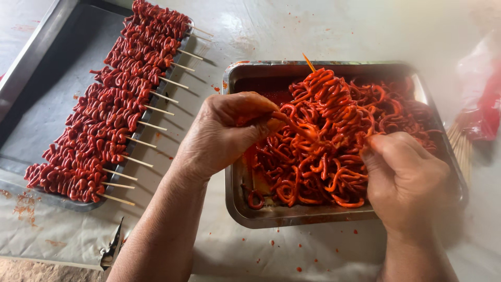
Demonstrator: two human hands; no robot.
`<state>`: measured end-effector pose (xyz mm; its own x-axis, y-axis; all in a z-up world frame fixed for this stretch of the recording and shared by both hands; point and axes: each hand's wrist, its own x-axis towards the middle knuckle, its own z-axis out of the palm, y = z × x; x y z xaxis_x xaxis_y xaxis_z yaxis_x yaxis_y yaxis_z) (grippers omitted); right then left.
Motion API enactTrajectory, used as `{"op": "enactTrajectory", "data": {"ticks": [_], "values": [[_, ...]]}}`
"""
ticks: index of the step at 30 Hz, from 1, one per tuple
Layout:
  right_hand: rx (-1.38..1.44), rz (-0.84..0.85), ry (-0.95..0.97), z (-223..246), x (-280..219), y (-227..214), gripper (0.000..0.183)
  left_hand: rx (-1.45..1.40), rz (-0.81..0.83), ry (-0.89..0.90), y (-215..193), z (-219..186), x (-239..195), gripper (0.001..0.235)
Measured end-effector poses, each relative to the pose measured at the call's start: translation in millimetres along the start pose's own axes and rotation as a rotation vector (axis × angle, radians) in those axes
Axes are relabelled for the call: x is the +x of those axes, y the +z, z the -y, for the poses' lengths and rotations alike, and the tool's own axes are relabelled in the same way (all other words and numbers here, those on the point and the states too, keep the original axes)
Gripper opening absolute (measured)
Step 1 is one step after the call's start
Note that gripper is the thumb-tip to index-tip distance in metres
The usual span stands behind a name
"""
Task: The person prepares marinated food items by threading them onto wooden skewers one at a time and placing the finished skewers on a metal tray.
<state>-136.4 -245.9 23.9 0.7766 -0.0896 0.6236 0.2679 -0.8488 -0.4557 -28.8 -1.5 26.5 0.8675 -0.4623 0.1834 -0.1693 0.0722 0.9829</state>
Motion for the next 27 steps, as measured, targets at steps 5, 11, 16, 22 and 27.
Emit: {"op": "enactTrajectory", "data": {"ticks": [5,11,16,22,27], "values": [[0.013,0.001,-0.013,-5,-2,-1,0.015,-0.101,0.204,-0.176,-7,-12,-7,0.013],[0.024,-0.016,-0.047,-13,-3,2,0.014,0.601,0.202,0.005,-5,-12,-1,0.015],[0.064,-0.027,-0.02,-17,-1,2,0.014,0.82,-0.049,0.008,34,8,6,0.019],[0.128,-0.039,-0.022,-24,1,4,0.016,0.951,0.027,0.013,51,44,16,0.019],[0.14,-0.038,-0.007,-27,1,3,0.016,0.821,0.034,0.011,49,50,19,0.027]]}}
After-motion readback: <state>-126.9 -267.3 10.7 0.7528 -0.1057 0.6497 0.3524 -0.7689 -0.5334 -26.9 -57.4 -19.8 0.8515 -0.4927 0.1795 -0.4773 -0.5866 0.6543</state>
